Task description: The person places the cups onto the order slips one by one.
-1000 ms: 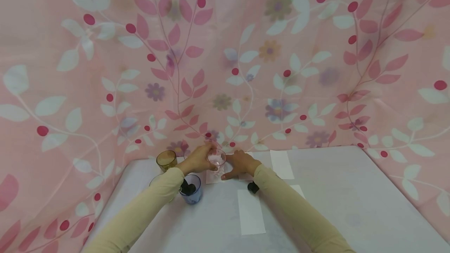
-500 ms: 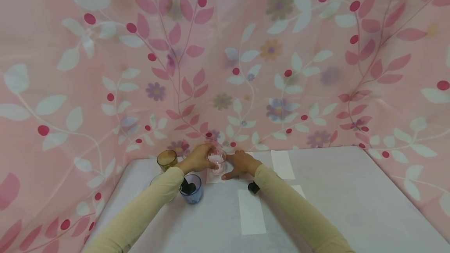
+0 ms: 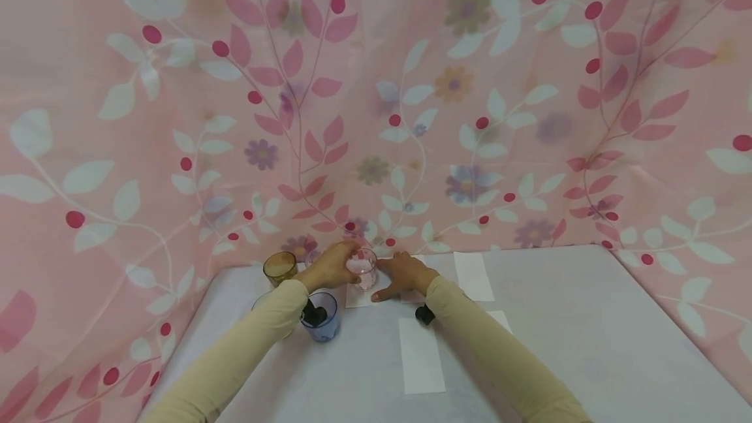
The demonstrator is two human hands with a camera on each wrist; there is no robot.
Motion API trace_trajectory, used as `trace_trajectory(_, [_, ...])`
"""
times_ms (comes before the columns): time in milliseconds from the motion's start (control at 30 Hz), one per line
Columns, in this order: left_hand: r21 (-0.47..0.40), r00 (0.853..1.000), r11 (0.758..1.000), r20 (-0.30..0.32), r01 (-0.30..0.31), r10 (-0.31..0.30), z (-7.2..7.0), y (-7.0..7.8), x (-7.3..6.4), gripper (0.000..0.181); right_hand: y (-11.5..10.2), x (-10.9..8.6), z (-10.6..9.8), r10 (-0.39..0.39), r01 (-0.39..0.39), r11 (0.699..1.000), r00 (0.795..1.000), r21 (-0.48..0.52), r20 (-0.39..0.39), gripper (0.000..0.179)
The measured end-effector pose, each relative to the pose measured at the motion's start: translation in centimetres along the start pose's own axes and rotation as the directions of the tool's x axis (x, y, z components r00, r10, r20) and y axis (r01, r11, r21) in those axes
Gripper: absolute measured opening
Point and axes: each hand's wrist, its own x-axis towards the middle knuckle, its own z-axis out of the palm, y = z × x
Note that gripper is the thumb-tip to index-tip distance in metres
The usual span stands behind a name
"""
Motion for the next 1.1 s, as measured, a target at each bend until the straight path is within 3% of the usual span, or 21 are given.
trace_trajectory(367, [0.003, 1.000, 1.000, 0.001, -0.004, 0.004, -0.2, -0.3, -0.1, 0.066, 0.1, 0.5, 0.2, 0.004, -0.004, 1.000, 1.000, -0.004, 0.011, 0.098])
trace_trajectory(500, [-0.003, 1.000, 1.000, -0.009, -0.005, 0.005, -0.3, -0.3, -0.2, 0.076, 0.1, 0.5, 0.2, 0.007, -0.007, 1.000, 1.000, 0.002, 0.014, 0.098])
trace_trajectory(667, [-0.053, 0.998, 0.998, -0.050, -0.025, 0.022, -0.6, -0.5, -0.7, 0.086, 0.2, 0.6, 0.4, 0.012, -0.013, 1.000, 1.000, 0.005, 0.021, 0.099])
trace_trajectory(733, [-0.113, 0.997, 0.993, -0.071, -0.037, 0.029, -1.0, -0.5, -1.0, 0.084, 0.3, 0.7, 0.6, 0.014, -0.014, 1.000, 1.000, 0.008, 0.022, 0.099])
trace_trajectory(867, [-0.264, 0.996, 0.964, -0.089, -0.024, 0.001, -2.1, -0.5, -1.9, 0.079, 0.4, 0.8, 0.8, 0.019, -0.019, 1.000, 0.999, 0.007, 0.026, 0.099])
trace_trajectory(1033, [-0.479, 0.993, 0.878, -0.100, 0.008, -0.064, -3.7, -0.1, -3.8, 0.077, 0.4, 0.8, 0.6, 0.015, -0.015, 1.000, 0.999, -0.013, 0.029, 0.100])
trace_trajectory(1100, [-0.526, 0.990, 0.850, -0.131, -0.022, -0.055, -4.3, -0.2, -4.8, 0.075, 0.5, 0.8, 0.6, 0.013, -0.012, 1.000, 0.999, -0.022, 0.032, 0.100])
